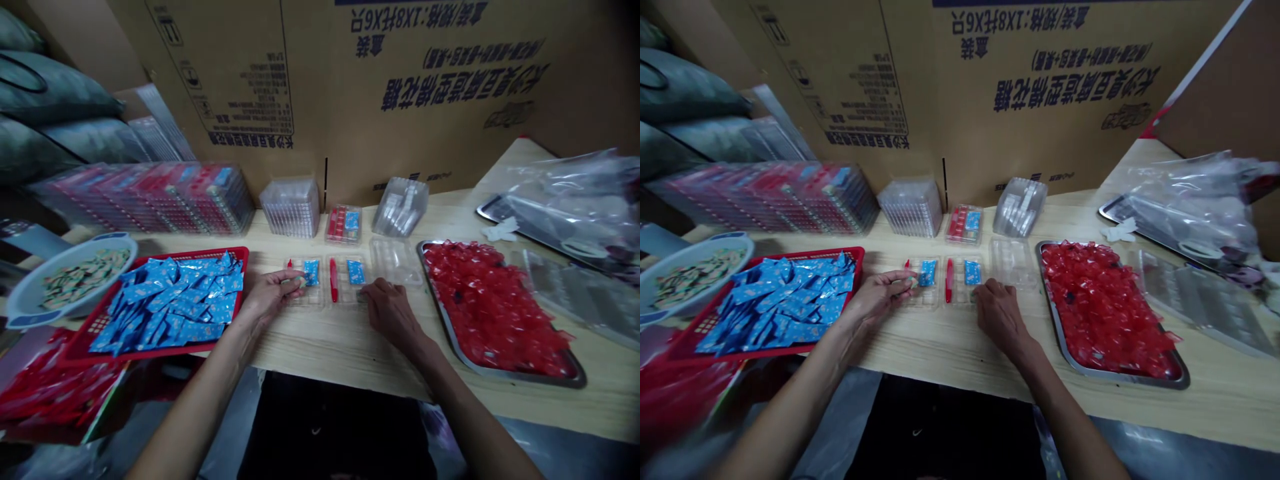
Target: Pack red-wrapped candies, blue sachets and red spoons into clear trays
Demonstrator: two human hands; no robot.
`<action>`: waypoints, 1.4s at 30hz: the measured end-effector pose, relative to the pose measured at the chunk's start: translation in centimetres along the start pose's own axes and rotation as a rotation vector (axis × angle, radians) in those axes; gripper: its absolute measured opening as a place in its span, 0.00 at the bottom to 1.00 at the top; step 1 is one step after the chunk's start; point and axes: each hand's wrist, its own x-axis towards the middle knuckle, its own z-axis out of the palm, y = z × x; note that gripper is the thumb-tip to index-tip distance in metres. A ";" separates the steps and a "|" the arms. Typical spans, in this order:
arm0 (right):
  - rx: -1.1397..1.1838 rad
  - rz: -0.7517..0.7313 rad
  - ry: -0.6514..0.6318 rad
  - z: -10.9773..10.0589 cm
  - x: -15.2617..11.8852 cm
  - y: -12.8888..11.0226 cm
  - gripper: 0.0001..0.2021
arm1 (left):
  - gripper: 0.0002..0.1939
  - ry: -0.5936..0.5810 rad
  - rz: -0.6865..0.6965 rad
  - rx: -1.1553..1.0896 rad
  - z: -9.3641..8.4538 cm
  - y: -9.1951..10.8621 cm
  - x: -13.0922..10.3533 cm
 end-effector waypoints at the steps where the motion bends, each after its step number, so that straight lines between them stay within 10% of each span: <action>1: 0.027 -0.028 -0.001 -0.1 -0.2 0.1 0.11 | 0.14 -0.020 -0.012 -0.032 0.0 0.1 -0.1; 14: 0.363 -0.232 0.028 0.3 1.8 -7.3 0.29 | 0.11 -0.061 -0.075 -0.291 1.9 -0.7 -0.8; 27: 0.416 -0.188 0.096 2.2 1.0 -7.5 0.32 | 0.14 -0.037 -0.024 -0.187 1.4 -1.0 -0.8; 42: 0.052 -0.212 0.094 5.2 -0.3 -5.4 0.26 | 0.09 -0.209 0.525 1.173 0.7 -1.8 2.6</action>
